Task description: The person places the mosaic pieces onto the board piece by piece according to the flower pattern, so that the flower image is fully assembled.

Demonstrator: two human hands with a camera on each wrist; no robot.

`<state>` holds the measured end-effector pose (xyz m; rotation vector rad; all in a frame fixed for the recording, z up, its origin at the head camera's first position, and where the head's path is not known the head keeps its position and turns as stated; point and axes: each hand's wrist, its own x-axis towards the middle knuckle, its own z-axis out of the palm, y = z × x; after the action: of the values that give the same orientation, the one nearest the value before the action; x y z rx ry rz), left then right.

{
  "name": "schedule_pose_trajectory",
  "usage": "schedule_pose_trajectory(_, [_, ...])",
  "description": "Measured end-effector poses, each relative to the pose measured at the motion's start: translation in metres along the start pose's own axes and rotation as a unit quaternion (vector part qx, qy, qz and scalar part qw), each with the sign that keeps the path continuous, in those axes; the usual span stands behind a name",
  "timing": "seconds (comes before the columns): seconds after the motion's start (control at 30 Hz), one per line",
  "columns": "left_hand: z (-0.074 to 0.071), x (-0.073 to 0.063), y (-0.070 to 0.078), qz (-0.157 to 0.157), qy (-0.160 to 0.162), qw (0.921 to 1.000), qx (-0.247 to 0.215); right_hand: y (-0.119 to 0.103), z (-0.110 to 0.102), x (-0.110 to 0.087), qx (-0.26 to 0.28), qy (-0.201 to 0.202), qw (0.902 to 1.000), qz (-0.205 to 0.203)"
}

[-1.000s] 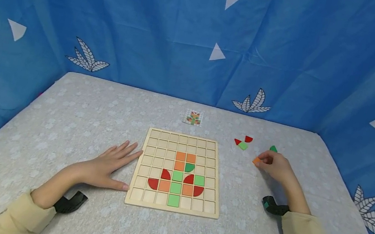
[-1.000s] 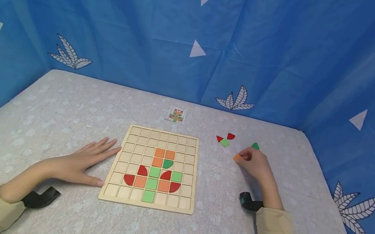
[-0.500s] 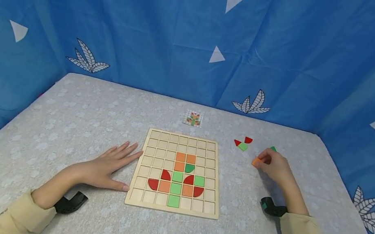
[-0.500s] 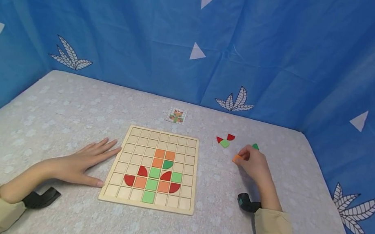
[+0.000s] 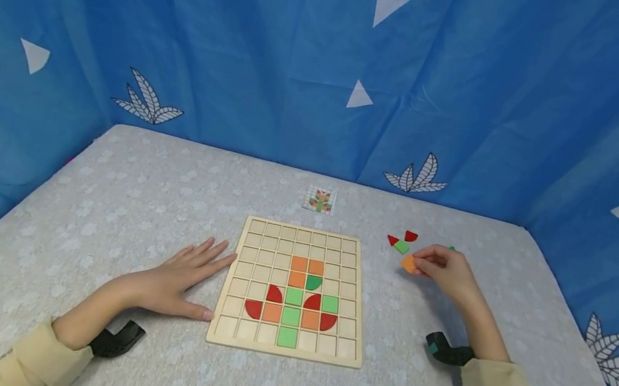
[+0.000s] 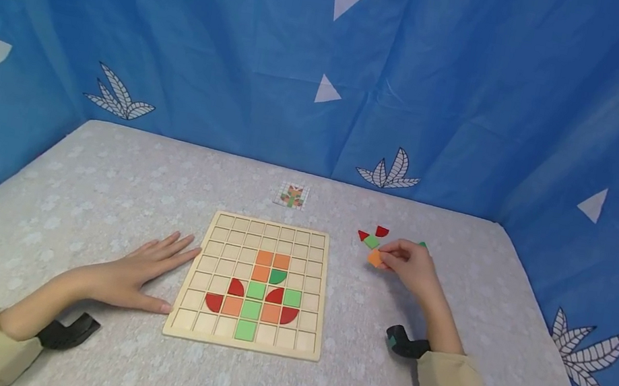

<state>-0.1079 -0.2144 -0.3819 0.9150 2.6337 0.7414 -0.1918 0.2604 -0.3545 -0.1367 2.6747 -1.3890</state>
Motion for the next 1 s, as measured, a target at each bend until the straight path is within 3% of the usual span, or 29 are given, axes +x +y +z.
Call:
schedule_pose_trajectory(0.33, [0.001, -0.001, 0.000, -0.001, 0.000, 1.0000, 0.007, -0.012, 0.012, 0.002, 0.080, 0.011, 0.9957, -0.044])
schedule_pose_trajectory(0.63, [0.001, 0.002, -0.003, 0.000, 0.001, 0.9998, 0.020, -0.046, 0.036, 0.009, 0.109, -0.039, 0.9916, -0.058])
schedule_pose_trajectory(1.0, [0.000, 0.000, -0.001, 0.003, 0.004, 0.9999, 0.010, -0.066, 0.073, 0.026, 0.144, -0.079, 0.9840, -0.067])
